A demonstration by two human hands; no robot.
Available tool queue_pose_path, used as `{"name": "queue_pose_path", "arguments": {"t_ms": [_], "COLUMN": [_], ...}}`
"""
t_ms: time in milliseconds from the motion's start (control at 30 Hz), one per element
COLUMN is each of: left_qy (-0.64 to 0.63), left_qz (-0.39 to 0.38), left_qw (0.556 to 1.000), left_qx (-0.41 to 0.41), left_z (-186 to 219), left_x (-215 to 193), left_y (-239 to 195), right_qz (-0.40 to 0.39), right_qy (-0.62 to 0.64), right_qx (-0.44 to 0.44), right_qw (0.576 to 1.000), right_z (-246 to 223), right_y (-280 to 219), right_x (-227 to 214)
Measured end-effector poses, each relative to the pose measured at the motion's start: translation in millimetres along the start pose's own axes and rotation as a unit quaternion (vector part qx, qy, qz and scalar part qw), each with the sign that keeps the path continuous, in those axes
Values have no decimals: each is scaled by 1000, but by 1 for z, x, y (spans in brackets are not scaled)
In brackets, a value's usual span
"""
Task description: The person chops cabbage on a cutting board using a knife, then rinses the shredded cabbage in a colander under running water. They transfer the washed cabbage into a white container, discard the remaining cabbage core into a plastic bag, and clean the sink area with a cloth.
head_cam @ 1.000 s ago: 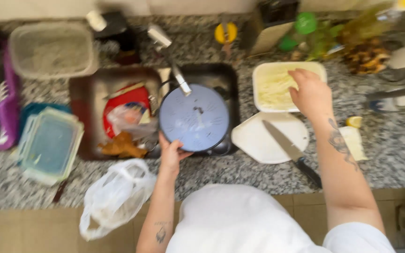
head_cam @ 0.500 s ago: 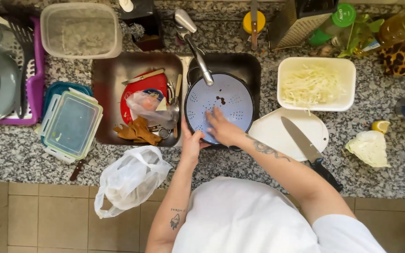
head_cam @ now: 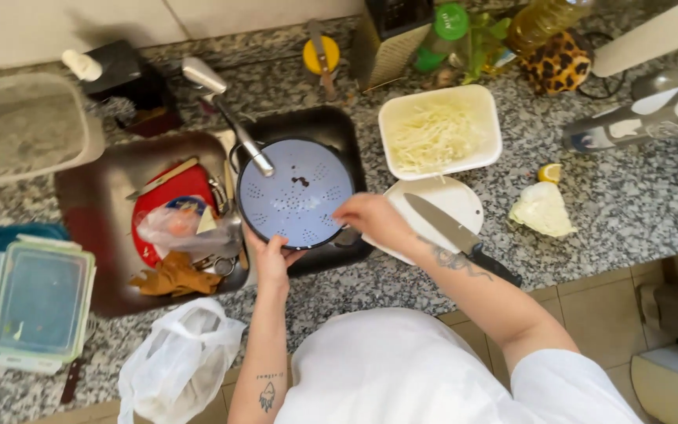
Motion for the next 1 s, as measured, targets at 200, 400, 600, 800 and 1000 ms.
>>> {"name": "queue_pose_path", "arguments": {"t_ms": [200, 400, 600, 800, 1000], "left_qy": [-23, 18, 183, 434, 532], "left_qz": [4, 26, 27, -34, -73], "left_qw": [1000, 999, 982, 899, 844], "left_qx": [-7, -19, -23, -44, -2], "left_z": [-31, -10, 37, 67, 22], "left_x": [-14, -2, -14, 43, 32], "left_y": [43, 36, 56, 42, 99], "right_qz": [222, 179, 174, 72, 71], "right_qy": [-113, -96, -234, -249, -163], "right_qx": [101, 130, 58, 102, 160], "right_qw": [963, 971, 955, 960, 971], "right_z": [104, 104, 137, 135, 120], "right_y": [-11, -21, -18, -13, -20], "right_x": [-103, -158, -147, -161, -180]}}
Point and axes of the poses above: each hand's wrist, its own y-axis towards the middle knuckle, its own x-axis out of the palm, z = x × y, the point moved 3 cm from there along y, towards the middle knuckle, and after that the axes turned 9 degrees about -y, right-handed, at the moved point
